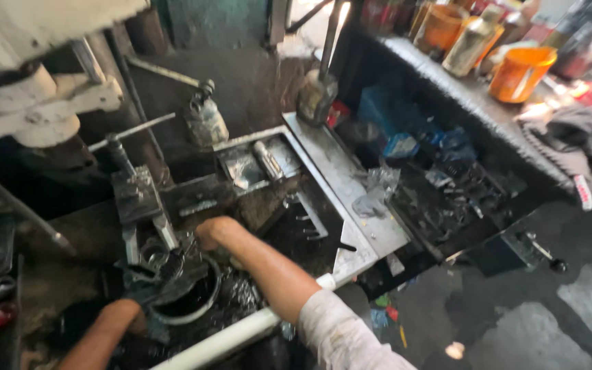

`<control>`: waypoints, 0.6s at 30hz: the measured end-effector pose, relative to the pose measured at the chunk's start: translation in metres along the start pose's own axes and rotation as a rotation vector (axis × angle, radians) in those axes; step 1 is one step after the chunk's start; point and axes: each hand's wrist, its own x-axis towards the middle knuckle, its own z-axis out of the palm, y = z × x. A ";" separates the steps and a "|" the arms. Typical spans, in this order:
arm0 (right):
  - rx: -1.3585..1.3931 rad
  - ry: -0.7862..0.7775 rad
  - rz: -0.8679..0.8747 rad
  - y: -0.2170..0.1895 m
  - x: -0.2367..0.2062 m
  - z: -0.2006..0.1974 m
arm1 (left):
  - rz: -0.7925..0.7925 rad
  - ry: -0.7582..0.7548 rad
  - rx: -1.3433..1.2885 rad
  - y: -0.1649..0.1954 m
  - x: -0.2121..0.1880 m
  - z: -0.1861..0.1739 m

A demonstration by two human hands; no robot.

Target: The person works on a small engine or machinery component, using a wrench to tighten bolts and pouring liquid from a bottle into the assembly. The person repeatedly adjusts parts and applies lubricant throughout the clip.

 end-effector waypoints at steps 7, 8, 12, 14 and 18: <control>0.009 -0.029 -0.081 -0.006 0.006 0.002 | -0.524 0.136 -1.026 -0.126 -0.044 0.045; 0.009 -0.031 -0.110 -0.007 0.006 0.003 | -0.582 0.210 -1.049 -0.138 -0.052 0.058; -0.047 -0.034 -0.043 -0.010 0.004 -0.001 | -0.744 0.483 -1.080 -0.167 -0.072 0.114; -0.051 -0.043 -0.029 -0.012 0.000 -0.004 | -0.789 0.596 -1.095 -0.168 -0.078 0.125; -0.029 -0.045 -0.080 -0.016 -0.007 -0.006 | -0.871 0.818 -1.114 -0.156 -0.075 0.118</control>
